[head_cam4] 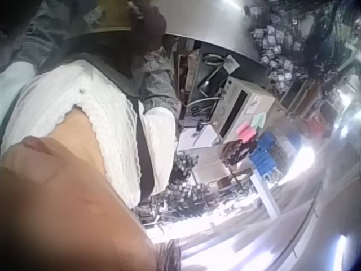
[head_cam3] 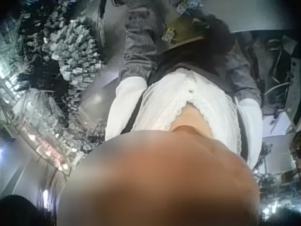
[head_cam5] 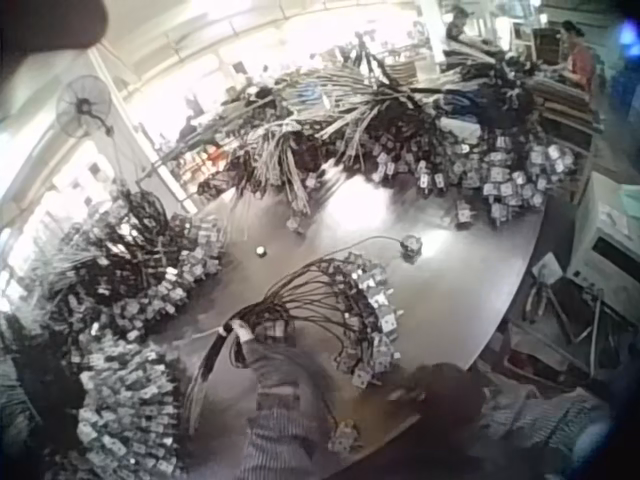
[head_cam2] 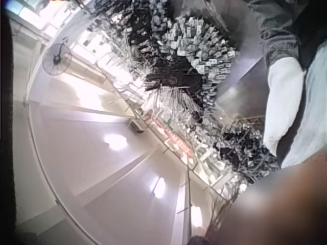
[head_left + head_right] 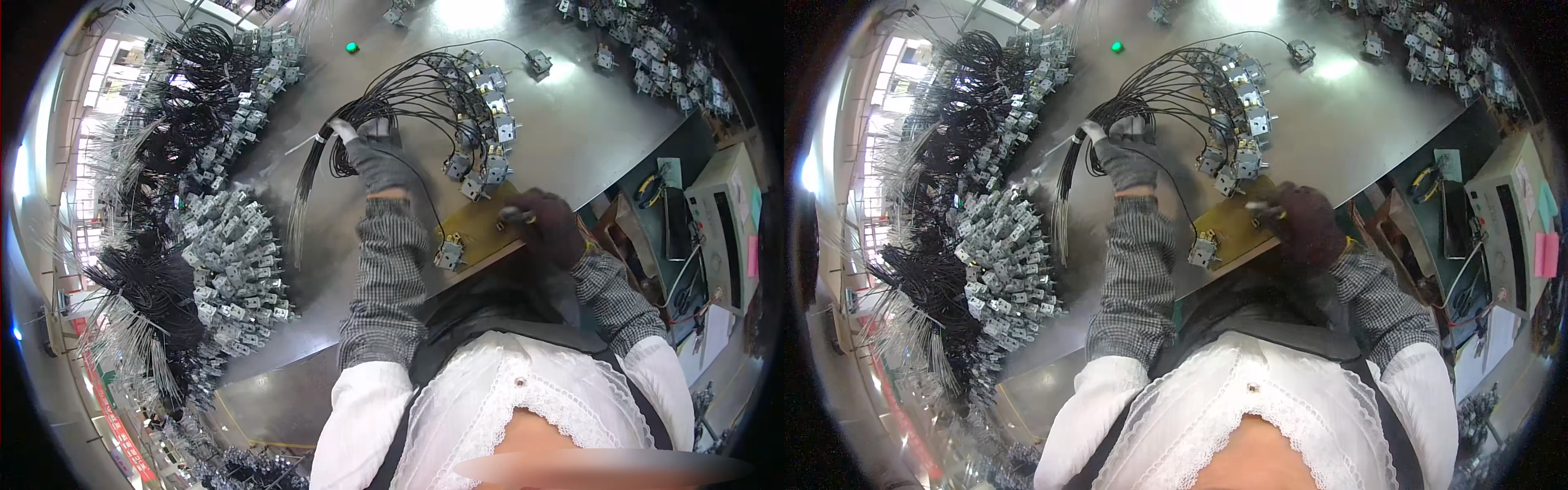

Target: Organizing and assembling wire harnesses by arranging connectors on a workbench.

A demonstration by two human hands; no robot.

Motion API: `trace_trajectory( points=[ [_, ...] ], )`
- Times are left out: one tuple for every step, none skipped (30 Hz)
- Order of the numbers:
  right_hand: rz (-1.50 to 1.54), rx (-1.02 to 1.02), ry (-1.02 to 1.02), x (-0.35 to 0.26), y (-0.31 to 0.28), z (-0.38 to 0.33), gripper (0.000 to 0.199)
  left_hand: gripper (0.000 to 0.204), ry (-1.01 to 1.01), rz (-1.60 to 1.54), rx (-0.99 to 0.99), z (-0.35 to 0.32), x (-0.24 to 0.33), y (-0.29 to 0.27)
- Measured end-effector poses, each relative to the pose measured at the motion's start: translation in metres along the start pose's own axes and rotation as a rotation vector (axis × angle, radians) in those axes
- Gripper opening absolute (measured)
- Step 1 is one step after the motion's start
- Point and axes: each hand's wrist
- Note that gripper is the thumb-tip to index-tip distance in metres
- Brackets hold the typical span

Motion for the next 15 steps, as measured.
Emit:
trace_trajectory(
  points=[
    [0.001, -0.003, -0.014, 0.007, -0.002, 0.0, 0.033, 0.079, 0.114, 0.025, 0.012, 0.014, 0.0, 0.003],
    [0.113, 0.109, 0.005, 0.014, -0.005, 0.003, 0.035, 0.079, 0.129, 0.022, 0.013, 0.031, 0.004, 0.009],
    [0.221, 0.215, 0.028, 0.022, -0.008, 0.006, 0.037, 0.084, 0.186, 0.116, -0.112, 0.051, 0.006, 0.014],
    [0.23, 0.209, 0.008, 0.027, -0.01, 0.012, 0.037, 0.089, 0.255, 0.22, -0.234, 0.063, 0.012, 0.012],
    [0.123, 0.294, 0.107, 0.041, -0.017, 0.009, 0.033, 0.079, 0.14, 0.474, 0.12, 0.052, 0.008, 0.06],
    [0.025, 0.372, 0.182, 0.042, -0.023, 0.01, 0.03, 0.079, 0.141, 0.473, 0.114, 0.051, 0.003, 0.063],
    [0.025, 0.377, 0.179, 0.042, -0.026, 0.013, 0.03, 0.067, 0.428, 0.561, -0.154, 0.048, -0.001, 0.064],
    [0.05, 0.413, 0.293, 0.041, -0.028, 0.017, 0.029, 0.056, 0.716, 0.637, -0.426, 0.046, -0.003, 0.064],
    [0.072, 0.446, 0.421, 0.042, -0.03, 0.015, 0.029, 0.056, 0.706, 0.636, -0.431, 0.037, -0.005, 0.073],
    [0.07, 0.453, 0.436, 0.045, -0.031, 0.011, 0.029, 0.053, 0.607, 0.425, -0.594, 0.021, -0.006, 0.094],
    [0.048, 0.47, 0.401, 0.05, -0.032, 0.005, 0.029, 0.051, 0.489, 0.2, -0.75, 0.006, -0.01, 0.119],
    [0.04, 0.474, 0.336, 0.051, -0.03, 0.007, 0.029, 0.05, 0.396, -0.016, -0.885, -0.002, -0.004, 0.129],
    [0.042, 0.478, 0.331, 0.054, -0.027, 0.009, 0.029, 0.049, 0.393, 0.067, -0.856, 0.021, -0.004, 0.126],
    [-0.054, 0.469, 0.229, 0.058, -0.021, 0.015, 0.028, 0.049, 0.41, 0.079, -0.859, 0.039, 0.014, 0.131],
    [-0.161, 0.463, 0.143, 0.057, -0.02, 0.018, 0.027, 0.051, 0.372, -0.029, -0.974, 0.054, 0.032, 0.14]
  ],
)
Point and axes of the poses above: each hand's wrist, its own z-axis towards the middle knuckle, its own y-axis out of the palm, x = y × z, and after that the axes turned 10 degrees about -x, right-handed
